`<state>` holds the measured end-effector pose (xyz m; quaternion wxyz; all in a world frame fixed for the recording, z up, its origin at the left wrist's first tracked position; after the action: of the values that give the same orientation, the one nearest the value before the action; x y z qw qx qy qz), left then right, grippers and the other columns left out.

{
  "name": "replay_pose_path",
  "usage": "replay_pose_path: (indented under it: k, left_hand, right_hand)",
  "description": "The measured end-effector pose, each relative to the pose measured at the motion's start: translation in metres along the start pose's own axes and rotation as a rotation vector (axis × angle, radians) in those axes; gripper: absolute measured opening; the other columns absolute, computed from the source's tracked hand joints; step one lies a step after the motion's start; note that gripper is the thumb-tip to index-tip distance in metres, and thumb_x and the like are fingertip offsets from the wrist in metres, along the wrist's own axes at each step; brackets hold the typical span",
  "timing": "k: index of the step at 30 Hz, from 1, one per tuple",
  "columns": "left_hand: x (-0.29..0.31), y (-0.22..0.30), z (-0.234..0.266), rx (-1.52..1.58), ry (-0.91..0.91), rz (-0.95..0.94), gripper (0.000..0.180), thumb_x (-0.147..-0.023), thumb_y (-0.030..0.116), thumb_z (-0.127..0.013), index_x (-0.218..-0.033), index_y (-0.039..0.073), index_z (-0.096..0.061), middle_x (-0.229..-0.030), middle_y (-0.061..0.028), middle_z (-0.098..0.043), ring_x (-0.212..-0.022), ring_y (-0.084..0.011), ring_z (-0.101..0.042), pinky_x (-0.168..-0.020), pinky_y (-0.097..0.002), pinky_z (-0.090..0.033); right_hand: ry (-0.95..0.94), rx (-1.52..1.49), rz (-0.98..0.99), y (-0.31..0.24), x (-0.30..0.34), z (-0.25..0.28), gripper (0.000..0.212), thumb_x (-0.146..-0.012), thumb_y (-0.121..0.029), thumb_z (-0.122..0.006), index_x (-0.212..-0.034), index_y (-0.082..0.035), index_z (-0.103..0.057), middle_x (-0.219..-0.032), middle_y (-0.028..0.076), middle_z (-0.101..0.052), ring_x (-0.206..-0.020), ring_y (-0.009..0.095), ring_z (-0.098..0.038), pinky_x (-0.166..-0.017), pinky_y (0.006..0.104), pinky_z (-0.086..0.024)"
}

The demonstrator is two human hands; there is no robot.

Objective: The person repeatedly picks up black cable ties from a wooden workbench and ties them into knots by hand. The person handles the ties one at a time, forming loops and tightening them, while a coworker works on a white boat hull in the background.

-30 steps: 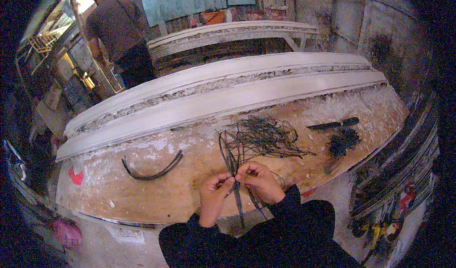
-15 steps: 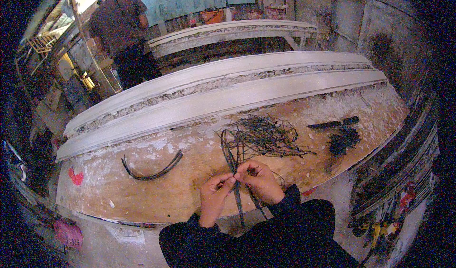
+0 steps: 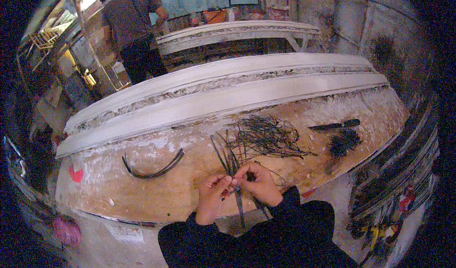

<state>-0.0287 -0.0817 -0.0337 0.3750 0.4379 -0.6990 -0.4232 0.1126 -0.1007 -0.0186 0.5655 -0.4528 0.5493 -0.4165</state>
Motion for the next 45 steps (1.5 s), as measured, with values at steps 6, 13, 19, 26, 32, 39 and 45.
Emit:
replay_pose_path:
  k: [6,13,19,26,32,39,45]
  left_hand:
    - [0.001,0.009,-0.001,0.017,-0.051,-0.009,0.015,-0.08,0.02,-0.059,-0.077,0.005,-0.06,-0.066,-0.0015,-0.059,-0.054,-0.0065,-0.052,-0.047,-0.0175,-0.037]
    - [0.002,0.009,0.001,-0.015,0.03,0.009,0.015,-0.081,0.018,-0.058,-0.078,0.003,-0.06,-0.064,-0.0025,-0.058,-0.052,-0.0069,-0.052,-0.045,-0.018,-0.038]
    - [0.001,0.009,0.004,0.095,0.11,0.022,0.013,-0.081,0.016,-0.058,-0.081,0.003,-0.059,-0.069,-0.0044,-0.059,-0.056,-0.0092,-0.054,-0.051,-0.021,-0.046]
    - [0.003,0.012,-0.001,0.102,0.175,-0.009,0.011,-0.08,0.013,-0.059,-0.083,0.002,-0.059,-0.069,-0.0039,-0.058,-0.052,-0.0087,-0.051,-0.052,-0.0232,-0.049]
    - [0.001,0.012,0.003,0.068,0.1,-0.021,0.011,-0.079,0.012,-0.06,-0.08,0.002,-0.06,-0.066,-0.0025,-0.058,-0.047,-0.0062,-0.047,-0.044,-0.0192,-0.042]
    - [0.0,0.007,0.0,0.061,0.189,-0.056,0.011,-0.079,0.013,-0.06,-0.08,0.002,-0.06,-0.065,-0.002,-0.058,-0.046,-0.0059,-0.046,-0.041,-0.0181,-0.038]
    - [0.002,0.011,-0.001,0.001,0.154,-0.052,0.013,-0.079,0.016,-0.061,-0.08,0.003,-0.06,-0.067,-0.0023,-0.059,-0.05,-0.007,-0.05,-0.045,-0.0177,-0.04]
  right_hand:
    - [0.033,0.199,0.043,-0.009,0.001,-0.002,0.01,-0.073,-0.011,-0.067,-0.076,-0.006,-0.059,-0.074,-0.001,-0.055,-0.068,0.007,-0.05,-0.062,0.0204,-0.039]
    - [-0.01,0.034,0.071,-0.01,0.005,-0.004,0.009,-0.075,-0.009,-0.064,-0.08,-0.003,-0.061,-0.077,0.002,-0.057,-0.073,0.01,-0.052,-0.065,0.0234,-0.04]
    - [0.01,0.241,0.298,-0.011,0.001,-0.004,0.013,-0.074,-0.004,-0.061,-0.086,-0.005,-0.063,-0.077,0.004,-0.057,-0.077,0.016,-0.053,-0.07,0.0279,-0.041]
    - [-0.031,0.388,0.403,-0.015,0.005,-0.006,0.021,-0.071,-0.005,-0.063,-0.09,-0.01,-0.066,-0.084,0.005,-0.055,-0.084,0.02,-0.052,-0.073,0.0302,-0.041]
    - [-0.008,0.368,0.345,-0.014,0.006,-0.007,0.019,-0.072,-0.007,-0.063,-0.09,-0.01,-0.066,-0.084,0.007,-0.055,-0.083,0.02,-0.052,-0.073,0.0292,-0.041]
    - [-0.037,0.338,0.355,-0.017,0.006,-0.009,0.02,-0.072,-0.006,-0.062,-0.091,-0.009,-0.066,-0.085,0.007,-0.054,-0.083,0.02,-0.052,-0.071,0.0281,-0.043]
    - [-0.001,0.417,0.396,-0.008,0.005,-0.007,0.016,-0.071,-0.006,-0.064,-0.087,-0.007,-0.066,-0.083,0.007,-0.056,-0.08,0.02,-0.054,-0.069,0.0287,-0.044]
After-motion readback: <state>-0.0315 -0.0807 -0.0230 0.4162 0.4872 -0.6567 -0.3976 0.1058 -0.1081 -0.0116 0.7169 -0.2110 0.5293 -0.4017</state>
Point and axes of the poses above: each hand's wrist, its own x-axis away from the middle knuckle, its own z-axis out of the back of the hand, y = z × x, the point moved 2 cm from there along -x, towards the middle knuckle
